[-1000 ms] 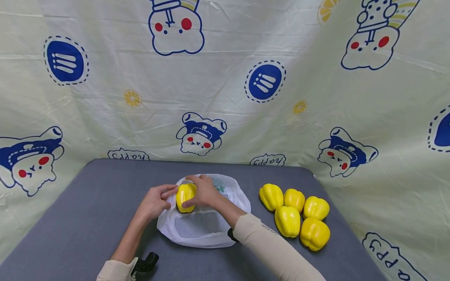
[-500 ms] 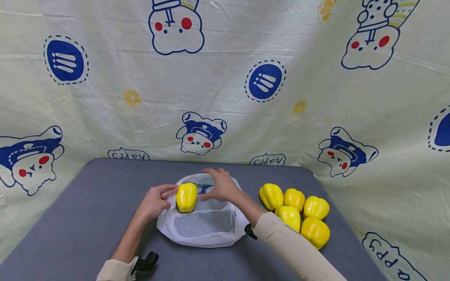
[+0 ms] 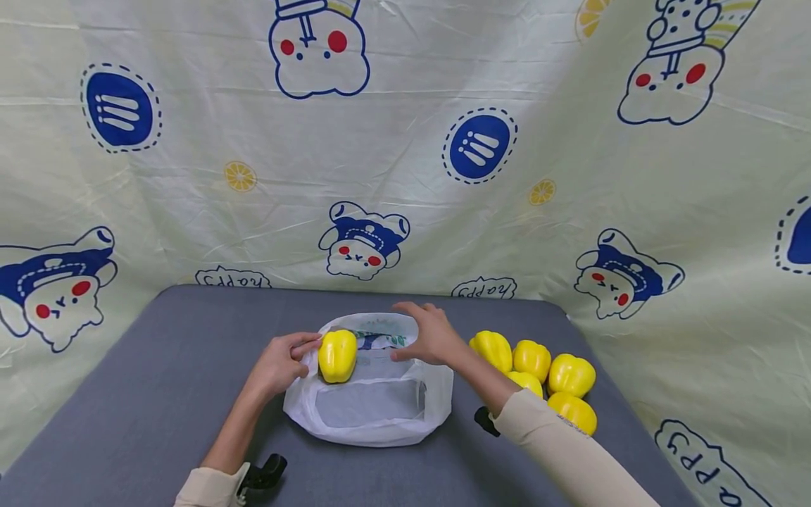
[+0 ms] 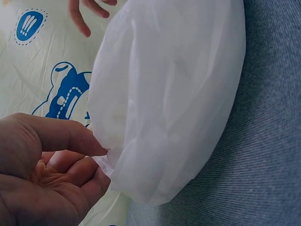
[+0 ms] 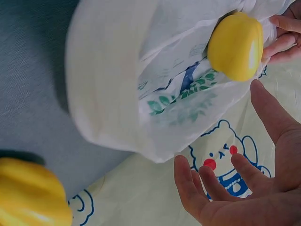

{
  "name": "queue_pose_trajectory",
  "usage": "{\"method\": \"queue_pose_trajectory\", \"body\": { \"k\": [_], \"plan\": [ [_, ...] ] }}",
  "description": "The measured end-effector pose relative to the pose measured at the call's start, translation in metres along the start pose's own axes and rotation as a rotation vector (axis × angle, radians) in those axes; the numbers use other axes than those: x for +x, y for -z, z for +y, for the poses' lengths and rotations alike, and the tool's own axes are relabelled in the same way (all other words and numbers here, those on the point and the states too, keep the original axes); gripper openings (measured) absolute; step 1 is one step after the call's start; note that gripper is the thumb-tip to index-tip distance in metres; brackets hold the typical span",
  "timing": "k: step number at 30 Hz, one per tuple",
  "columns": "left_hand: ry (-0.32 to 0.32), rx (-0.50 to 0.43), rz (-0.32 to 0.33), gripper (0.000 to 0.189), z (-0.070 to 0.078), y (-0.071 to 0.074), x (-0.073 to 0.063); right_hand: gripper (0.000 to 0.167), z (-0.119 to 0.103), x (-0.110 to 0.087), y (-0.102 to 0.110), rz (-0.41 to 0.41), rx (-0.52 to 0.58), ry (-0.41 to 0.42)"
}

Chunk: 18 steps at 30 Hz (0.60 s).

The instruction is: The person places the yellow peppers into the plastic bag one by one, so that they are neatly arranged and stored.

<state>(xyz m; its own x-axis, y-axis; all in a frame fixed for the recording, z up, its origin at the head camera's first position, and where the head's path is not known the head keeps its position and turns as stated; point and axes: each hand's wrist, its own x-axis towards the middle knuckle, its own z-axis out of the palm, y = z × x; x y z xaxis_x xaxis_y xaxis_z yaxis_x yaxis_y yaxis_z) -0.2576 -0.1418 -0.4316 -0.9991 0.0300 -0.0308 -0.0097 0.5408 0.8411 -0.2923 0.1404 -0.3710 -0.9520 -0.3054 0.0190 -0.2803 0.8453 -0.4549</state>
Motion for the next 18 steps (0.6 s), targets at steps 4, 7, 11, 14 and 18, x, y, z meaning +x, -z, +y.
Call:
{"method": "queue_pose_trajectory", "body": {
  "k": [4,7,11,14,18],
  "plan": [
    [0.002,-0.007,-0.002,0.060,0.000,0.001,0.000,0.085,0.008,-0.010,0.009,0.012,-0.030,0.015],
    [0.004,-0.014,-0.006,0.059,0.000,0.001,0.000,0.087,0.015,-0.018,0.016,0.011,-0.049,0.019],
    [0.005,-0.011,-0.003,0.059,-0.001,0.001,0.000,0.089,0.025,-0.027,0.026,0.006,-0.069,0.005],
    [0.004,-0.004,0.001,0.060,-0.001,0.001,0.001,0.090,0.033,-0.034,0.031,0.004,-0.077,-0.007],
    [0.010,-0.004,-0.001,0.060,-0.001,0.001,0.001,0.090,0.046,-0.044,0.037,0.005,-0.095,0.009]
  ]
}}
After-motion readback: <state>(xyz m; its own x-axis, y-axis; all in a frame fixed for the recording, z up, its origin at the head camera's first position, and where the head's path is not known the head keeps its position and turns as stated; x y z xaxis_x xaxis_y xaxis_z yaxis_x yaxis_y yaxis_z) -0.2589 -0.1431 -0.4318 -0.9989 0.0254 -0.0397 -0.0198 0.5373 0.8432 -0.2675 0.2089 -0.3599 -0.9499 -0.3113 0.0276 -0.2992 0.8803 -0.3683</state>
